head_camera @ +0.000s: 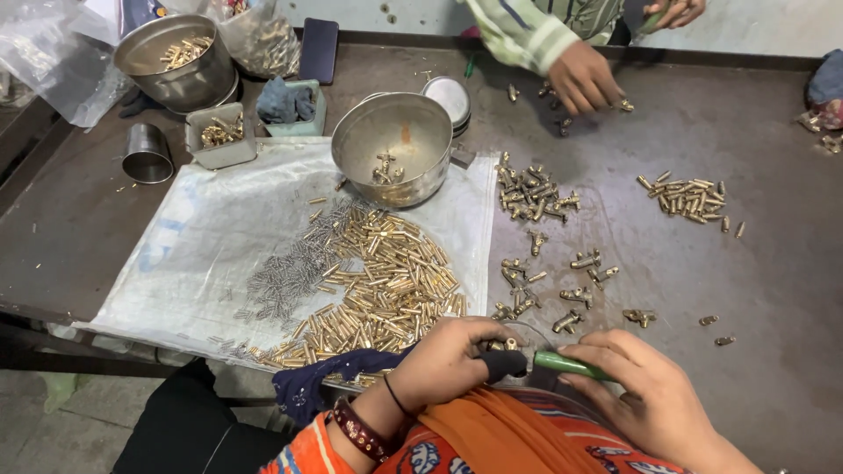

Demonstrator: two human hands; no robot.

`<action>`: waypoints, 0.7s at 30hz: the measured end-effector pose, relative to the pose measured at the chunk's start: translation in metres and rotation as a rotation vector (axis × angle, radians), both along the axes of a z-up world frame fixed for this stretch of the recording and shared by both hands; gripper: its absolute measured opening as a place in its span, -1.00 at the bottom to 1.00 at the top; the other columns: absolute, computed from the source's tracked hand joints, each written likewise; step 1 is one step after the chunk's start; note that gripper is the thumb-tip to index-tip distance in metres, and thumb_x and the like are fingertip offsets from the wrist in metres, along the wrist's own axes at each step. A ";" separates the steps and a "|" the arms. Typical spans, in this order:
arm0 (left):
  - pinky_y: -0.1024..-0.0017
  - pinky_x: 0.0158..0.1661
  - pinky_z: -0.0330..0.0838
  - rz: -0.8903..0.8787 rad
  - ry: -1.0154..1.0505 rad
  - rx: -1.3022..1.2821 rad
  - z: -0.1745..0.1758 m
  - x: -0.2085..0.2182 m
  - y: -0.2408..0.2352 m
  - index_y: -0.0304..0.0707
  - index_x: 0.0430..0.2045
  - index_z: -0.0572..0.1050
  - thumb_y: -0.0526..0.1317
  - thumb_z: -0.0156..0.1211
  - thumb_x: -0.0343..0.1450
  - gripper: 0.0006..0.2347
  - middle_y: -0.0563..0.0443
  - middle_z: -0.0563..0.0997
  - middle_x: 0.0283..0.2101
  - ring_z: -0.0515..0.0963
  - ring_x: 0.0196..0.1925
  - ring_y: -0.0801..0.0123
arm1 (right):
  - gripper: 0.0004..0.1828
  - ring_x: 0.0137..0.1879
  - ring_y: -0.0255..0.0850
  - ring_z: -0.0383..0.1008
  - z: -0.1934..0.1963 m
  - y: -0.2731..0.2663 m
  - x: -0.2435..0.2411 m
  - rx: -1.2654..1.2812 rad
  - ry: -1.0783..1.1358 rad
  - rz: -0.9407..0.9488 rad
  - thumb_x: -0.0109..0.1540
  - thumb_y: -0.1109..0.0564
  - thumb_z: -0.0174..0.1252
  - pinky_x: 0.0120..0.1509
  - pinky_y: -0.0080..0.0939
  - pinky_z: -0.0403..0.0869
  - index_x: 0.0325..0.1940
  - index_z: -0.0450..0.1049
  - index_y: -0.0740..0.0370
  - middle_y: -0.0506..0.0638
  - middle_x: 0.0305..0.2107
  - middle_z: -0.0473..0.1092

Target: The recorder is manually assembling small brass metal components at a workbench using pliers.

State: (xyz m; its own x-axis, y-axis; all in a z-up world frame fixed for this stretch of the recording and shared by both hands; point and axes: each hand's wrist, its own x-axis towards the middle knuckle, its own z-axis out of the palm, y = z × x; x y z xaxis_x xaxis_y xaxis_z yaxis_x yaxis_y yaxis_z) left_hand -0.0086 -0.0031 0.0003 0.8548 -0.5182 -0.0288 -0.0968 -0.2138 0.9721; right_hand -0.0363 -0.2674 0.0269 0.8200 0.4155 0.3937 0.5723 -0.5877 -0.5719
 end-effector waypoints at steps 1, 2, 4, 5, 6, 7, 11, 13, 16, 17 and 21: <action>0.54 -0.20 0.53 0.002 -0.001 0.000 -0.003 0.000 0.000 -0.31 -0.14 0.62 -0.30 0.29 0.38 -0.80 0.00 0.70 -0.30 0.61 -0.28 0.56 | -0.61 -0.16 -0.18 0.58 0.001 0.000 0.000 0.000 -0.001 0.002 0.00 0.14 0.42 -0.10 -0.24 0.55 -0.10 0.59 0.14 -0.04 -0.25 0.52; 0.55 -0.20 0.52 -0.004 0.057 -0.036 -0.006 0.001 0.001 -0.32 -0.12 0.62 -0.32 0.28 0.39 -0.79 0.03 0.69 -0.29 0.60 -0.27 0.58 | -0.61 -0.15 -0.17 0.59 0.001 0.000 -0.001 0.001 -0.014 -0.013 -0.01 0.15 0.42 -0.09 -0.24 0.55 -0.11 0.58 0.15 -0.03 -0.24 0.53; 0.56 -0.20 0.52 -0.011 0.115 -0.073 -0.010 0.002 0.001 -0.33 -0.10 0.61 -0.34 0.27 0.39 -0.78 0.05 0.68 -0.28 0.58 -0.26 0.61 | -0.61 -0.14 -0.17 0.59 0.002 0.000 -0.001 0.002 -0.027 -0.028 -0.03 0.16 0.43 -0.08 -0.25 0.55 -0.13 0.58 0.16 -0.02 -0.24 0.53; 0.57 -0.18 0.52 -0.024 0.138 -0.117 -0.012 0.003 0.001 -0.35 -0.08 0.61 -0.35 0.26 0.40 -0.78 0.07 0.68 -0.26 0.58 -0.24 0.62 | -0.62 -0.16 -0.18 0.60 0.002 0.000 -0.001 0.006 -0.023 -0.044 -0.03 0.15 0.44 -0.10 -0.25 0.56 -0.15 0.58 0.16 -0.03 -0.25 0.54; 0.59 -0.16 0.52 -0.036 0.161 -0.161 -0.014 0.003 0.002 -0.37 -0.07 0.60 -0.37 0.24 0.41 -0.77 0.09 0.67 -0.24 0.58 -0.21 0.64 | -0.63 -0.17 -0.20 0.61 0.003 -0.001 -0.001 0.010 -0.018 -0.059 -0.04 0.14 0.45 -0.11 -0.26 0.56 -0.17 0.58 0.16 -0.04 -0.26 0.55; 0.59 -0.16 0.52 -0.037 0.161 -0.161 -0.014 0.003 0.001 -0.37 -0.07 0.60 -0.37 0.24 0.41 -0.77 0.09 0.67 -0.24 0.58 -0.21 0.64 | -0.63 -0.17 -0.20 0.61 0.005 -0.002 0.000 0.010 -0.018 -0.060 -0.04 0.14 0.45 -0.11 -0.26 0.56 -0.17 0.58 0.16 -0.04 -0.26 0.55; 0.59 -0.16 0.52 -0.038 0.194 -0.184 -0.011 0.003 0.002 -0.38 -0.06 0.59 -0.35 0.25 0.42 -0.78 0.10 0.67 -0.23 0.59 -0.20 0.63 | -0.63 -0.17 -0.20 0.62 0.008 -0.006 0.000 -0.004 -0.023 0.000 -0.03 0.14 0.44 -0.11 -0.26 0.56 -0.17 0.57 0.20 -0.05 -0.28 0.55; 0.59 -0.17 0.52 -0.035 0.214 -0.186 -0.009 0.003 0.003 -0.38 -0.06 0.59 -0.34 0.25 0.43 -0.79 0.10 0.67 -0.23 0.59 -0.21 0.63 | -0.63 -0.18 -0.20 0.62 0.008 -0.008 0.000 -0.005 -0.015 -0.014 -0.03 0.14 0.44 -0.12 -0.26 0.57 -0.17 0.58 0.20 -0.04 -0.28 0.55; 0.59 -0.17 0.52 -0.024 0.228 -0.166 -0.011 0.003 0.002 -0.37 -0.07 0.59 -0.35 0.25 0.43 -0.79 0.10 0.67 -0.24 0.60 -0.21 0.62 | -0.64 -0.17 -0.22 0.62 0.008 -0.013 -0.003 0.008 -0.002 -0.030 -0.02 0.14 0.43 -0.13 -0.29 0.56 -0.17 0.58 0.21 -0.04 -0.28 0.56; 0.58 -0.17 0.52 -0.015 0.248 -0.180 -0.014 0.003 0.002 -0.38 -0.06 0.59 -0.36 0.25 0.42 -0.78 0.10 0.67 -0.24 0.60 -0.22 0.61 | -0.65 -0.18 -0.24 0.58 0.005 -0.015 -0.004 0.048 0.047 -0.069 -0.01 0.16 0.41 -0.13 -0.29 0.55 -0.16 0.58 0.21 -0.05 -0.28 0.56; 0.54 -0.17 0.51 -0.002 0.349 -0.300 -0.030 0.007 0.001 -0.38 -0.01 0.58 -0.40 0.23 0.42 -0.75 0.08 0.67 -0.20 0.60 -0.19 0.55 | -0.67 -0.25 -0.28 0.53 -0.035 -0.037 0.000 0.680 0.621 -0.207 0.16 0.21 0.25 -0.18 -0.26 0.53 0.01 0.52 0.24 -0.01 -0.36 0.54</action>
State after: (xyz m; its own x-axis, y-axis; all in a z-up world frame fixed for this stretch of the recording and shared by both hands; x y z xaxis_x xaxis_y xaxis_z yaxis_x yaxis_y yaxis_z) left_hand -0.0017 -0.0022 -0.0302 0.8194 -0.5493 -0.1636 0.2476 0.0819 0.9654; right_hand -0.0365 -0.3040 -0.0079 0.9962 0.0798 -0.0337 -0.0280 -0.0716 -0.9970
